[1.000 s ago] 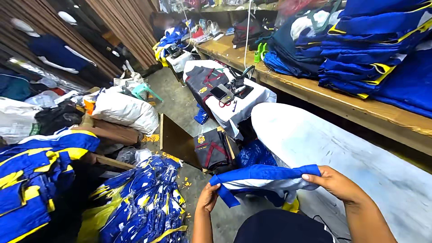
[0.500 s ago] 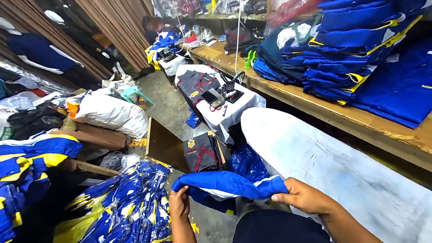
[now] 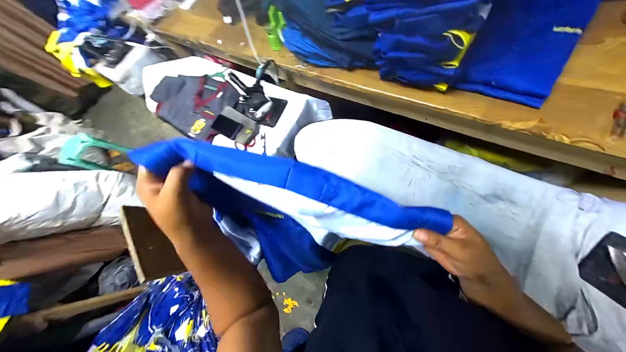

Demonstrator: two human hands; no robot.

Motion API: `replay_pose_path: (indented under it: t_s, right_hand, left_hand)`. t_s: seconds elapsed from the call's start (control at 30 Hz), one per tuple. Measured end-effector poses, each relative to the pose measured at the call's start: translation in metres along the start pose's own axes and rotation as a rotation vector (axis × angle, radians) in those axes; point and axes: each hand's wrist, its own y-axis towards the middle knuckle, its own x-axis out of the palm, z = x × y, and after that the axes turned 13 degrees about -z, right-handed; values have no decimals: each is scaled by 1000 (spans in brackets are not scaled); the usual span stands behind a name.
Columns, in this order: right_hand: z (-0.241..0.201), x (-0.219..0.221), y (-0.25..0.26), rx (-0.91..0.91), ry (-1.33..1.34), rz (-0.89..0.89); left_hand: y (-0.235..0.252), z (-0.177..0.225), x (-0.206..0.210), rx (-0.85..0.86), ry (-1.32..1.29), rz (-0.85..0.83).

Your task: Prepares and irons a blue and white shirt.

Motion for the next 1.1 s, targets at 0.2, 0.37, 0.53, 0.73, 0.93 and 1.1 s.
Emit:
replay_pose_path:
  t_s: [0.2, 0.37, 0.53, 0.73, 0.93, 1.1]
  right_hand:
    - [1, -79, 0, 105, 175, 725]
    - [99, -176, -16, 371, 305, 1231]
    - [114, -191, -18, 458, 362, 1392]
    - [103, -190, -24, 543, 376, 1312]
    - [85, -191, -40, 513, 493, 1220]
    - [44, -186, -83, 468, 459, 1213]
  left_hand:
    - [124, -86, 170, -150, 6, -424]
    - [130, -255, 310, -568, 213, -997]
    - [131, -277, 342, -664, 437, -1189]
    - [149, -276, 353, -789, 408, -1213]
    - [146, -256, 356, -804, 228, -1095]
    - [135, -198, 381, -754, 85, -1129]
